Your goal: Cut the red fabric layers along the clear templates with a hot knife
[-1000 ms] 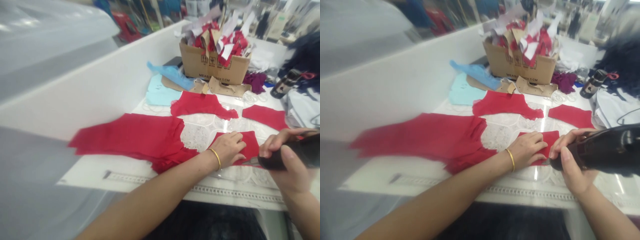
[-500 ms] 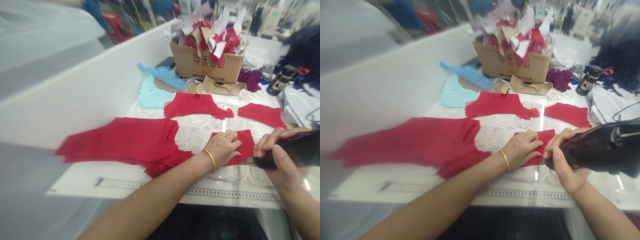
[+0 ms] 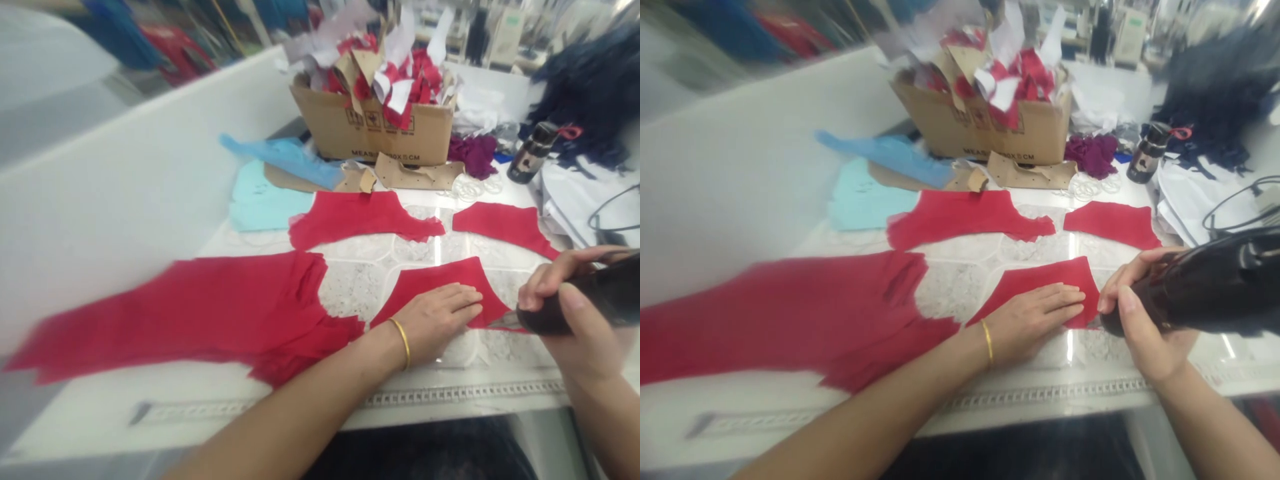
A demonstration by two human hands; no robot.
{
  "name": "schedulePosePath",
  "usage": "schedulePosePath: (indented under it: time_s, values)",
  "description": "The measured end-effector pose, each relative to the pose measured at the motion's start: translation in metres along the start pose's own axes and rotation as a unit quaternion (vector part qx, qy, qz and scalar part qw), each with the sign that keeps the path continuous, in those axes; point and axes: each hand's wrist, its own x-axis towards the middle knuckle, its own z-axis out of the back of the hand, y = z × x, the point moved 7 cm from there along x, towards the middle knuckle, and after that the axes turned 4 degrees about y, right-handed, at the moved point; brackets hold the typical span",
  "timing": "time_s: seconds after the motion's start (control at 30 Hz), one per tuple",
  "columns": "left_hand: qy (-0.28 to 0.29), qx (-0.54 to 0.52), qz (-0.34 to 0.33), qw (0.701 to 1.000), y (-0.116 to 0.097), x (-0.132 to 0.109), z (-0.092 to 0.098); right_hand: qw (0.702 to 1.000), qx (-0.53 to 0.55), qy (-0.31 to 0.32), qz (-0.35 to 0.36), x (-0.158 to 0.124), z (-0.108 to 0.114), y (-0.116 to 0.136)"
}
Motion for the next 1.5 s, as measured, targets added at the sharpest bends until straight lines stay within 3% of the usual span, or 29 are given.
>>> schedulePosePath:
  time_s: [0.4,0.63,1.0,1.27,1.5]
  values:
    - [-0.012,0.001,0.001,1.0,0.001,0.0,0.004,0.999,-0.023,0.015,0.025,0.0,-0.004,0.001]
    - [-0.024,-0.002,-0.026,0.999,-0.008,0.001,0.008,0.999,-0.024,-0.012,0.021,0.0,0.008,0.005]
    - [0.018,-0.007,-0.005,1.0,-0.001,-0.001,-0.007,0.996,-0.05,-0.063,0.027,-0.006,0.028,0.012]
    - [0.022,0.002,0.002,1.0,0.0,0.0,-0.006,0.994,-0.089,-0.052,0.023,-0.008,0.027,0.011]
    - [0.045,0.012,0.004,0.999,0.001,-0.001,-0.006,0.991,-0.076,-0.102,0.031,-0.01,0.043,0.019]
